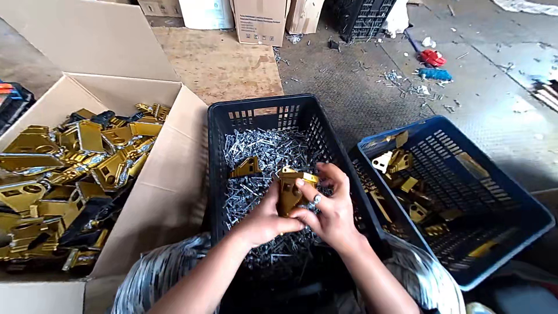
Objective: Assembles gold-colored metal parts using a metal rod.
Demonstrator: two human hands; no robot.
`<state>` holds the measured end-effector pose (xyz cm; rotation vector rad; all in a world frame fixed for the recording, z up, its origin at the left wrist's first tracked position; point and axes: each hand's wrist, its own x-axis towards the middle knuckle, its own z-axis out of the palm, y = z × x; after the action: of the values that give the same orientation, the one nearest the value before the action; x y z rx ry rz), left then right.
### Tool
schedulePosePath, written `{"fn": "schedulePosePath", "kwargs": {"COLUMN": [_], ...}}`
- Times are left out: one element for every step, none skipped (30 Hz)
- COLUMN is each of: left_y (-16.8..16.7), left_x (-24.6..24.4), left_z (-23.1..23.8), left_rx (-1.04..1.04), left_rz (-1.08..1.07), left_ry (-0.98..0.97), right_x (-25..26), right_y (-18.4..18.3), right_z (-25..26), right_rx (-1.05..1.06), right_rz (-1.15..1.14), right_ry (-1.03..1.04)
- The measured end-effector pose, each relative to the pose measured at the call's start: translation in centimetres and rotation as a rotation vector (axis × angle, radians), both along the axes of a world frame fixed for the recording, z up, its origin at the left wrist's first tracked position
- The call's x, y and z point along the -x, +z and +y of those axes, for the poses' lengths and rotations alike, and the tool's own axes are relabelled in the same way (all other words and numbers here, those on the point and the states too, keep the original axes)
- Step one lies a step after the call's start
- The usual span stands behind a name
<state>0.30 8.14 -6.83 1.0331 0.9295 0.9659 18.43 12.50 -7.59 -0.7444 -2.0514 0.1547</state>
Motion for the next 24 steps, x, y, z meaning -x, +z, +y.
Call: {"fn": "schedulePosePath", "kwargs": {"left_y": [0.0,0.0,0.0,-0.1,-0.3,-0.5,-0.7,-1.0,-1.1,-1.2,-1.3,-1.1,-1.0,-0.7,-0.3,0.0,0.2,0.4,0.5,0.6,0.7,0.8,0.7,0.6], "left_x": [0.0,0.0,0.0,0.1,0.2,0.3,0.5,0.6,0.8,0.9,1.0,1.0,1.0,1.0,1.1,1.3,1.6,1.9,2.1,2.3,2.5,2.6,2.7,2.7], "left_z": [0.0,0.1,0.3,0.4,0.6,0.6,0.7,0.8,0.9,1.0,1.0,1.1,1.2,1.3,1.6,1.9,2.2,2.4,2.6,2.8,3.0,3.3,3.4,3.3], "left_rx": [0.001,-0.002,-0.009,-0.015,-0.01,0.007,0.026,0.045,0.058,0.068,0.078,0.091,0.109,0.133,0.146,0.147,0.144,0.14,0.152,0.187,0.23,0.268,0.29,0.282], "left_rz": [0.044,0.063,0.072,0.073,0.06,0.04,0.02,0.016,0.022,0.027,0.037,0.049,0.06,0.063,0.048,0.009,-0.042,-0.091,-0.132,-0.167,-0.205,-0.245,-0.272,-0.259], "left_ry": [-0.005,-0.006,0.001,0.001,-0.002,-0.009,-0.016,-0.023,-0.026,-0.026,-0.012,0.025,0.088,0.168,0.255,0.336,0.404,0.45,0.487,0.522,0.558,0.589,0.622,0.646], "right_x": [0.0,0.1,0.1,0.2,0.2,0.4,0.6,0.8,1.1,1.3,1.5,1.5,1.4,1.0,0.6,0.3,0.5,1.1,1.6,1.9,1.9,1.8,1.7,1.4], "right_y": [-0.3,-0.7,-1.1,-1.6,-1.9,-2.2,-2.4,-2.6,-2.8,-3.0,-3.4,-3.9,-4.6,-5.4,-6.3,-6.9,-7.4,-8.4,-9.5,-10.2,-10.1,-9.4,-8.4,-7.2], "right_z": [0.2,0.3,0.5,0.7,0.9,1.0,1.0,0.9,0.8,0.8,0.9,1.2,1.7,2.3,2.8,3.0,3.2,3.0,2.7,2.4,2.4,2.5,2.7,2.9], "right_rx": [0.015,0.071,0.163,0.275,0.38,0.445,0.484,0.525,0.571,0.613,0.655,0.709,0.775,0.845,0.907,0.961,0.992,0.978,0.936,0.897,0.873,0.874,0.894,0.928], "right_rz": [0.005,0.032,0.082,0.143,0.198,0.256,0.312,0.372,0.42,0.463,0.486,0.471,0.407,0.285,0.095,-0.181,-0.506,-0.764,-0.897,-0.913,-0.832,-0.678,-0.509,-0.35], "right_ry": [0.026,0.072,0.136,0.199,0.243,0.263,0.264,0.264,0.274,0.288,0.299,0.307,0.306,0.293,0.269,0.238,0.212,0.193,0.185,0.199,0.228,0.255,0.265,0.248]}}
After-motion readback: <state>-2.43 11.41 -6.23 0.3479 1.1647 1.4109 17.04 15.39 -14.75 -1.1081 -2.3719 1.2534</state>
